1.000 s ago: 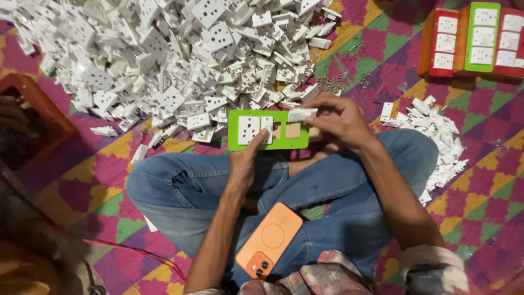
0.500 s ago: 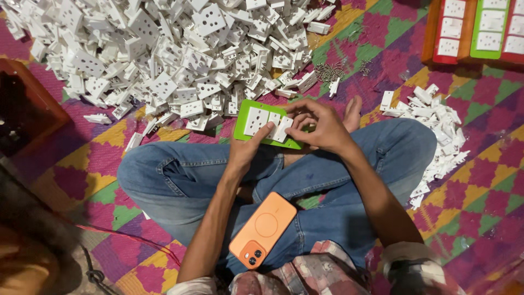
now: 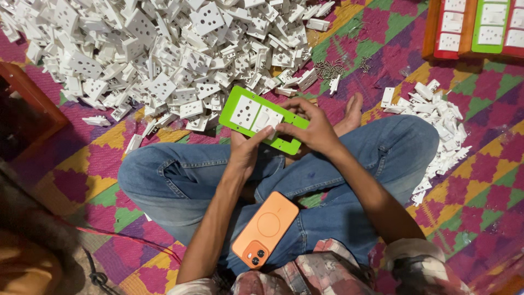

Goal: The person sits on a mat and assembles white electrical socket components into a green plastic frame. They insert the sockets, add screws, and secure them by hand, repeating the process for multiple units.

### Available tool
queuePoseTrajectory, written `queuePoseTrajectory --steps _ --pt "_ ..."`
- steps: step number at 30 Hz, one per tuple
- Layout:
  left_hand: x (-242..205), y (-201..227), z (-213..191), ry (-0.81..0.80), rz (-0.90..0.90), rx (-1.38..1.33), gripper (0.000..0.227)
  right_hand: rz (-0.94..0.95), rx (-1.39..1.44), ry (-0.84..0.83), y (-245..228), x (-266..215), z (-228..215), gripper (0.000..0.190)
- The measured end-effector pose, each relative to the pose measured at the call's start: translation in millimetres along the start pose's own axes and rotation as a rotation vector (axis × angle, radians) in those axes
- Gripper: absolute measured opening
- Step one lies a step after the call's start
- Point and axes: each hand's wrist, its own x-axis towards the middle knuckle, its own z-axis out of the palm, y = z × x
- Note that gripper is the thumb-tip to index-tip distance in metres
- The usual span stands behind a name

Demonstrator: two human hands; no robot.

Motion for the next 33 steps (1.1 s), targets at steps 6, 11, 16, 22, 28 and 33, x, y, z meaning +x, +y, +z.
queuePoseTrajectory --steps 6,11,16,22,28,33 --pt "1 -4 0 0.023 0.007 0.095 0.039 0.059 0.029 0.028 10 -1 9 0.044" --pt "2 -1 3 0.017 0.005 0.173 0.038 0.032 0.029 0.016 10 -1 3 0.041" --pt "3 -1 1 -0.002 0.035 0.290 0.037 0.034 0.074 -0.023 5 3 -2 0.044" --pt "12 -10 -7 0.118 0.039 0.292 0.036 -0.082 -0.325 0.141 -21 0 8 0.053" --pt "15 -18 -12 0.180 0.067 0.359 0.039 -0.293 -0.792 0.181 -38 0 22 0.050" --pt "13 -20 -12 0.174 0.077 0.474 0.038 -0.279 -0.785 0.143 -39 2 22 0.063"
